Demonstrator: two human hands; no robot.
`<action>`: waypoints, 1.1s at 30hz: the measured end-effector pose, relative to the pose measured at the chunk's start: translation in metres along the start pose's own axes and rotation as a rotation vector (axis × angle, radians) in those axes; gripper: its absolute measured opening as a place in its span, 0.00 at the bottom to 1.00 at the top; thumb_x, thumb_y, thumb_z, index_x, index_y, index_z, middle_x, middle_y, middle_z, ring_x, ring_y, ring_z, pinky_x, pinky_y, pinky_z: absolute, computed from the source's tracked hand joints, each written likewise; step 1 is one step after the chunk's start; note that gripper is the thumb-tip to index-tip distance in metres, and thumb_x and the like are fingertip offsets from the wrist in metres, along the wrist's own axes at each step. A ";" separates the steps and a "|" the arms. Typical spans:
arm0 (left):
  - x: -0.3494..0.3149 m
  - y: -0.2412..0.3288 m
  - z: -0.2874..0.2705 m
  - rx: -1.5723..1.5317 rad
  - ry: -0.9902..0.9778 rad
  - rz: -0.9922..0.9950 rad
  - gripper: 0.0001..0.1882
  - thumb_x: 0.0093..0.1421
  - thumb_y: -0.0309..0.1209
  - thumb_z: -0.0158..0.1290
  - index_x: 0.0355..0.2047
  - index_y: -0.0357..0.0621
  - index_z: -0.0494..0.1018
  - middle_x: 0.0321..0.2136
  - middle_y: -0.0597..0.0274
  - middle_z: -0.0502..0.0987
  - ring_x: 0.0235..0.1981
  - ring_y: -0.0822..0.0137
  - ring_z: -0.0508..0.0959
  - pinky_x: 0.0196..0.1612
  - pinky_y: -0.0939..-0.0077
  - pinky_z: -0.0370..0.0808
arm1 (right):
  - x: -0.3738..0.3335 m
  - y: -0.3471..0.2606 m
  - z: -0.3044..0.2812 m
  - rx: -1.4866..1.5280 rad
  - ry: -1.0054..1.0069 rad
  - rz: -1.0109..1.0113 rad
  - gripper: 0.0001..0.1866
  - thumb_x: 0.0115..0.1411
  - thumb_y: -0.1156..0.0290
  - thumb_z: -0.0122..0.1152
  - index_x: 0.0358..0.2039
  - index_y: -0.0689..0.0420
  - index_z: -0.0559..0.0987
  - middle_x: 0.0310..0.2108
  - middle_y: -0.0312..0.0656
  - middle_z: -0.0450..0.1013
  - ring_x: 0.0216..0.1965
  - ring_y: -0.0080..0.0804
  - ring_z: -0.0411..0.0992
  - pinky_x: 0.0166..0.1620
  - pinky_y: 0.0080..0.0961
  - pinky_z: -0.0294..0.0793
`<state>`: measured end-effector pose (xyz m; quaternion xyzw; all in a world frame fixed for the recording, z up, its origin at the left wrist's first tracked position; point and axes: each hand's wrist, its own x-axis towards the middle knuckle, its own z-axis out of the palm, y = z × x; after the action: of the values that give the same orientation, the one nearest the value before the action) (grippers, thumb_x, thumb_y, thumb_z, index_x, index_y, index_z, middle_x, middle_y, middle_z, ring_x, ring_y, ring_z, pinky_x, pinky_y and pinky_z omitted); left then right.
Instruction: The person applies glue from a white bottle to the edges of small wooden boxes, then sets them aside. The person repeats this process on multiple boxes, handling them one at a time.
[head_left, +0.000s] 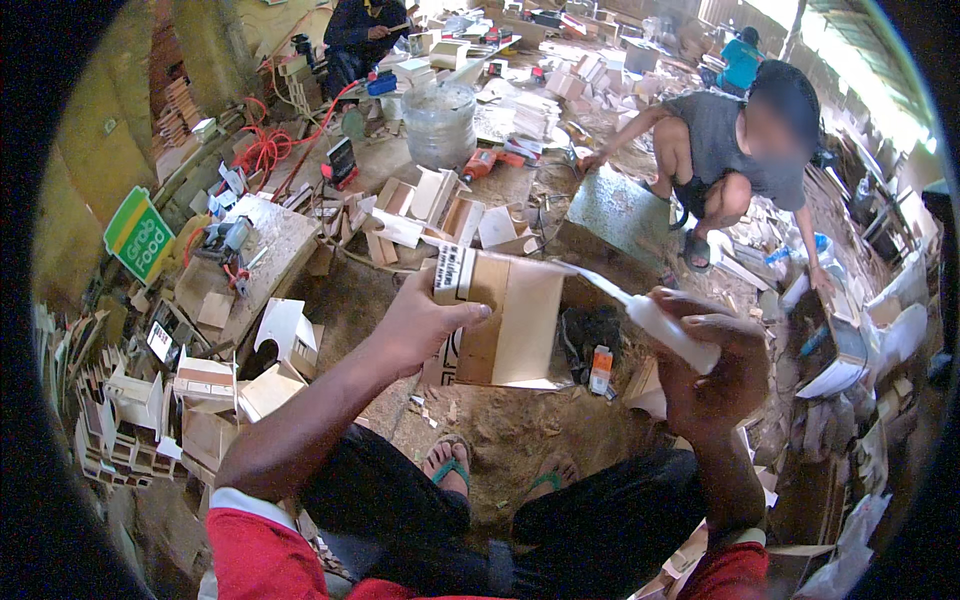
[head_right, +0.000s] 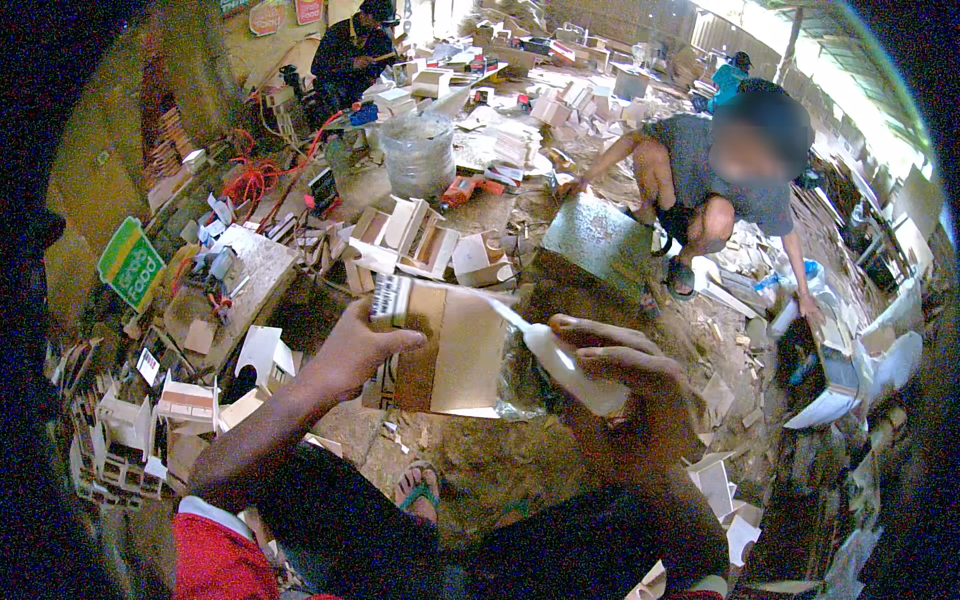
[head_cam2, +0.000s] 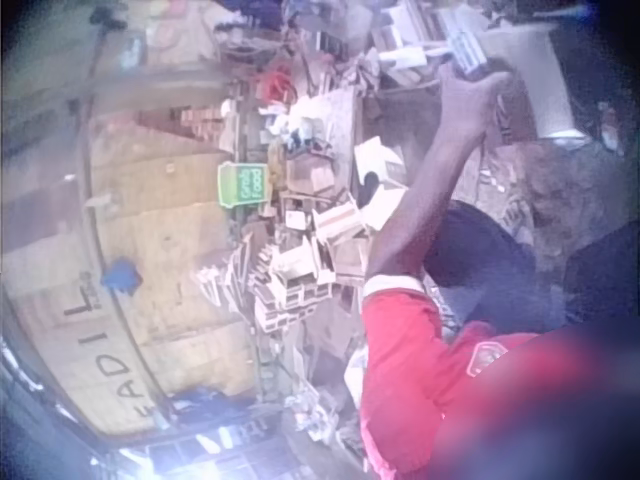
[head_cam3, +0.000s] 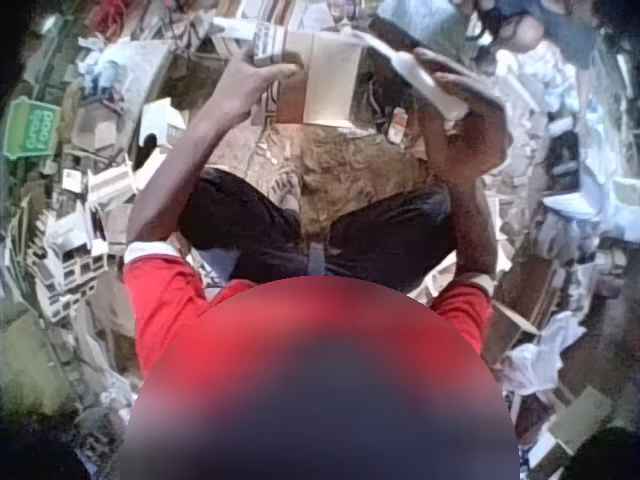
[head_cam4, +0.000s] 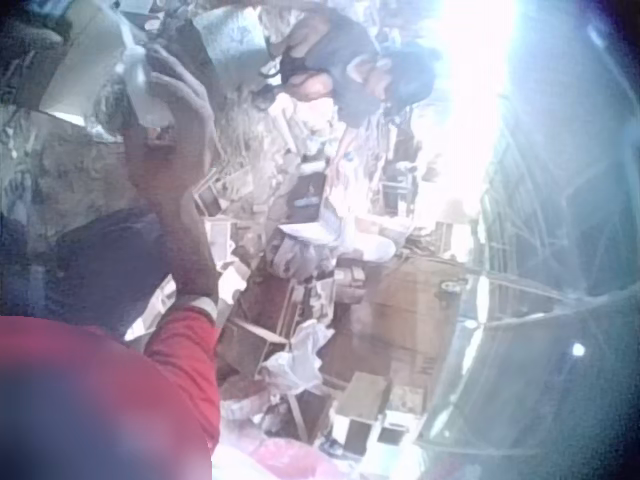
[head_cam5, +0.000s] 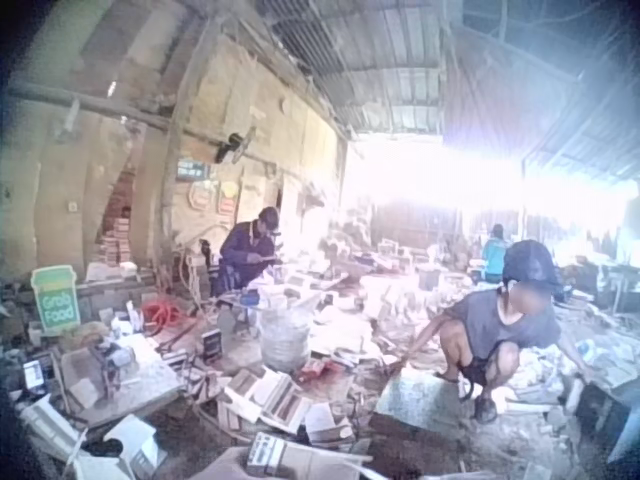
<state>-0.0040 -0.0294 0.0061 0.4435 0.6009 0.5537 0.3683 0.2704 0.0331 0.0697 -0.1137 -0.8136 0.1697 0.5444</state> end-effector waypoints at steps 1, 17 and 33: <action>0.013 -0.018 -0.007 0.148 -0.095 -0.014 0.21 0.48 0.29 0.63 0.42 0.35 0.72 0.35 0.55 0.78 0.37 0.67 0.78 0.43 0.71 0.74 | 0.000 -0.001 -0.001 -0.004 0.044 -0.001 0.14 0.55 0.81 0.61 0.40 0.60 0.67 0.41 0.58 0.74 0.45 0.46 0.75 0.48 0.38 0.75; -0.020 -0.187 0.253 -0.049 -0.878 0.377 0.21 0.45 0.32 0.60 0.40 0.37 0.72 0.32 0.51 0.77 0.36 0.57 0.78 0.39 0.64 0.73 | 0.009 -0.019 0.006 0.026 0.117 0.010 0.17 0.54 0.72 0.66 0.39 0.58 0.67 0.37 0.55 0.75 0.41 0.44 0.76 0.46 0.38 0.75; 0.272 -0.219 -0.090 0.779 0.606 0.141 0.28 0.48 0.39 0.61 0.44 0.33 0.68 0.38 0.41 0.76 0.42 0.47 0.77 0.45 0.60 0.73 | -0.001 0.040 0.011 -0.081 -0.124 0.238 0.17 0.55 0.69 0.67 0.38 0.57 0.67 0.36 0.54 0.75 0.38 0.42 0.76 0.43 0.34 0.77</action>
<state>-0.2063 0.1978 -0.1880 0.4068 0.8117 0.4156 -0.0543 0.2605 0.0672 0.0489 -0.2204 -0.8328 0.2066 0.4639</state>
